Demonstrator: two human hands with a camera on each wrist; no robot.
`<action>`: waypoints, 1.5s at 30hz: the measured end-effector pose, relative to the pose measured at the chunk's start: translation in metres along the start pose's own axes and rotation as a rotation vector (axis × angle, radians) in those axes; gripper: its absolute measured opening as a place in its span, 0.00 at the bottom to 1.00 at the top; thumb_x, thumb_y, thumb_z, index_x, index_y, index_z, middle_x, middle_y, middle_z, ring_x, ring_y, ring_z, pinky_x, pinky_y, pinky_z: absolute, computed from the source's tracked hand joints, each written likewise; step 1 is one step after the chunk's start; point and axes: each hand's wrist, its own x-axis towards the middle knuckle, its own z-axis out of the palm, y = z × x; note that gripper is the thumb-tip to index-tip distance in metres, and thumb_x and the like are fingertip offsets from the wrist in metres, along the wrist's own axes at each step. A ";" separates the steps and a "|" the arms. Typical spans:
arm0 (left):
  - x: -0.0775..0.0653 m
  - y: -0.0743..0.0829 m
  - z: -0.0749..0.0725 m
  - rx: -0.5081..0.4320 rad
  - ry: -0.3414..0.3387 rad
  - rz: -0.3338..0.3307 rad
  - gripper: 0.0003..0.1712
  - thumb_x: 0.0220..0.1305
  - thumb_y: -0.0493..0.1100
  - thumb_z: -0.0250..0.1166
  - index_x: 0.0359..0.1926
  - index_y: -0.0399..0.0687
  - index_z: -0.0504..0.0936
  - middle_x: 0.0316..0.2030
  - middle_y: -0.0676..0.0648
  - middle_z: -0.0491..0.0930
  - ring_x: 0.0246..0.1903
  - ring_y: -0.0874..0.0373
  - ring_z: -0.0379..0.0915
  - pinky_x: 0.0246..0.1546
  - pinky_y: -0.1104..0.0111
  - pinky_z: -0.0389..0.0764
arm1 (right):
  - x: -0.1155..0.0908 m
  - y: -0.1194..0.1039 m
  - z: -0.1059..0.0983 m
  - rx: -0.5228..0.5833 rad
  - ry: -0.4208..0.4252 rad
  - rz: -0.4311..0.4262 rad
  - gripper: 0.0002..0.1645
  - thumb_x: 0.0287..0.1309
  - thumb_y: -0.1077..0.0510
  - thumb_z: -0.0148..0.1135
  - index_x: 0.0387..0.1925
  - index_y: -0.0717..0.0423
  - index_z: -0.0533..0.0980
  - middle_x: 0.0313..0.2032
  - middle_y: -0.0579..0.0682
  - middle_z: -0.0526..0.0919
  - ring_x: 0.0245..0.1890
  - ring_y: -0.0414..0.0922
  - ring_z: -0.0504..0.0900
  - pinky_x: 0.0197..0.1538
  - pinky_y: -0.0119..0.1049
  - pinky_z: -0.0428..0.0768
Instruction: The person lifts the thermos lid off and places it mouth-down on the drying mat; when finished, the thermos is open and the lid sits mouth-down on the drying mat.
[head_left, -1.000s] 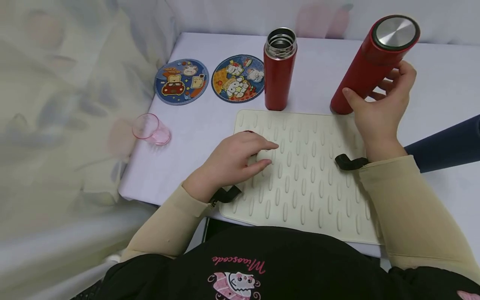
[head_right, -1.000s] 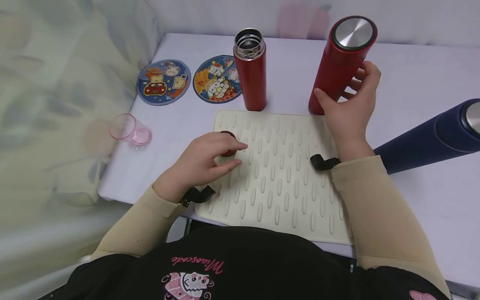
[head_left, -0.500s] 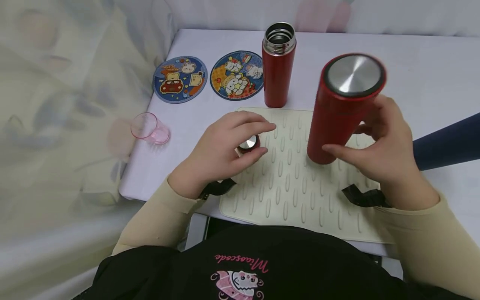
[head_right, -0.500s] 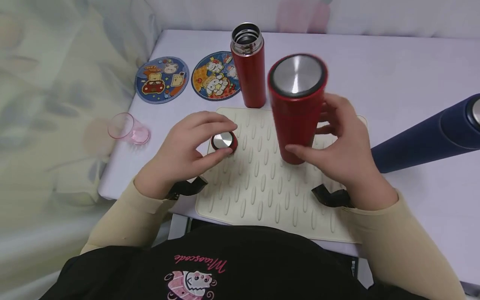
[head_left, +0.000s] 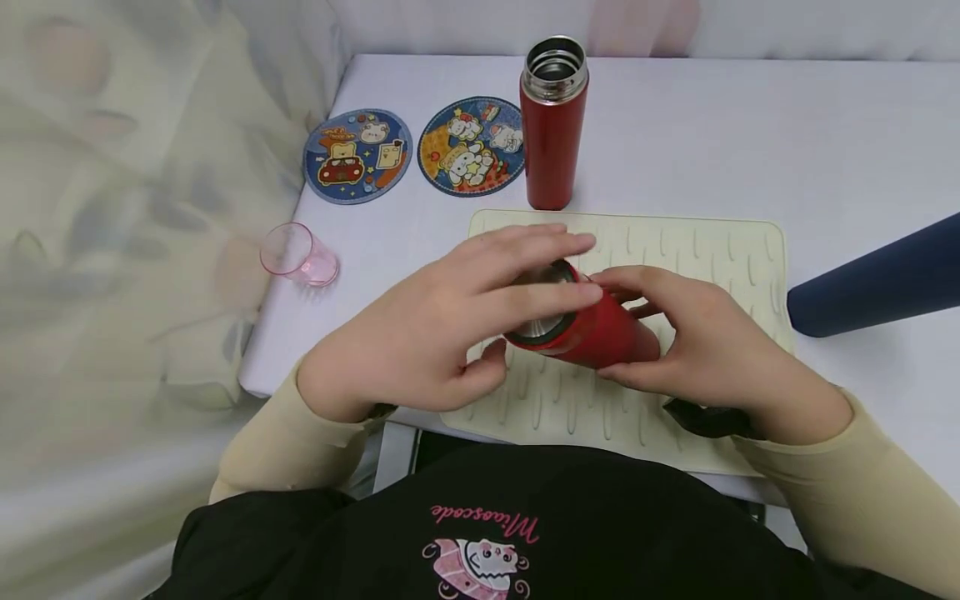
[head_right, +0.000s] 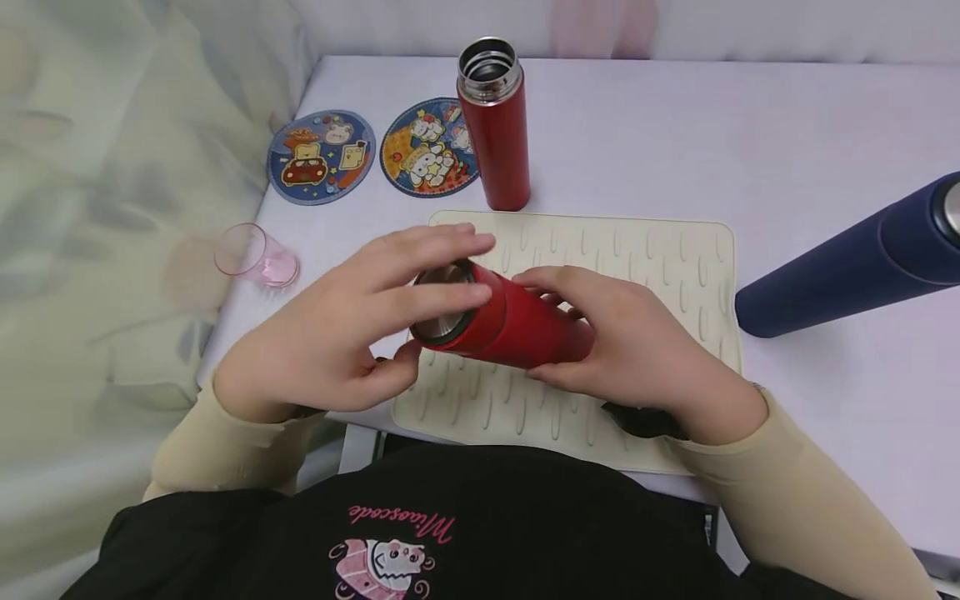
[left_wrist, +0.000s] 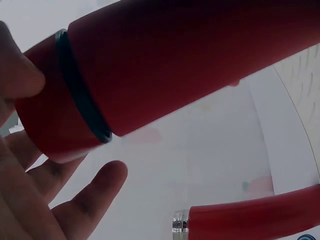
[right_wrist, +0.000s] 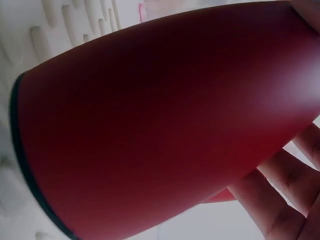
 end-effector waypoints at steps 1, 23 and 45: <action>0.000 0.001 0.000 0.001 -0.017 0.018 0.41 0.55 0.25 0.55 0.73 0.41 0.80 0.77 0.34 0.72 0.81 0.43 0.64 0.84 0.52 0.63 | 0.000 0.000 0.001 -0.015 -0.004 -0.009 0.59 0.36 0.62 0.95 0.73 0.55 0.76 0.63 0.49 0.88 0.57 0.47 0.89 0.56 0.32 0.89; -0.009 0.006 -0.006 0.059 -0.047 -0.145 0.27 0.61 0.48 0.84 0.60 0.48 0.88 0.54 0.46 0.86 0.51 0.56 0.82 0.53 0.60 0.85 | -0.002 -0.003 0.009 -0.173 -0.028 -0.081 0.55 0.37 0.58 0.95 0.71 0.50 0.79 0.59 0.49 0.89 0.54 0.50 0.89 0.51 0.58 0.91; -0.022 0.007 0.001 0.177 0.051 -0.094 0.30 0.64 0.50 0.83 0.64 0.47 0.87 0.60 0.42 0.87 0.59 0.49 0.85 0.63 0.56 0.86 | -0.004 -0.008 0.008 -0.274 0.064 -0.115 0.54 0.35 0.59 0.95 0.69 0.52 0.81 0.56 0.54 0.91 0.54 0.56 0.90 0.50 0.61 0.91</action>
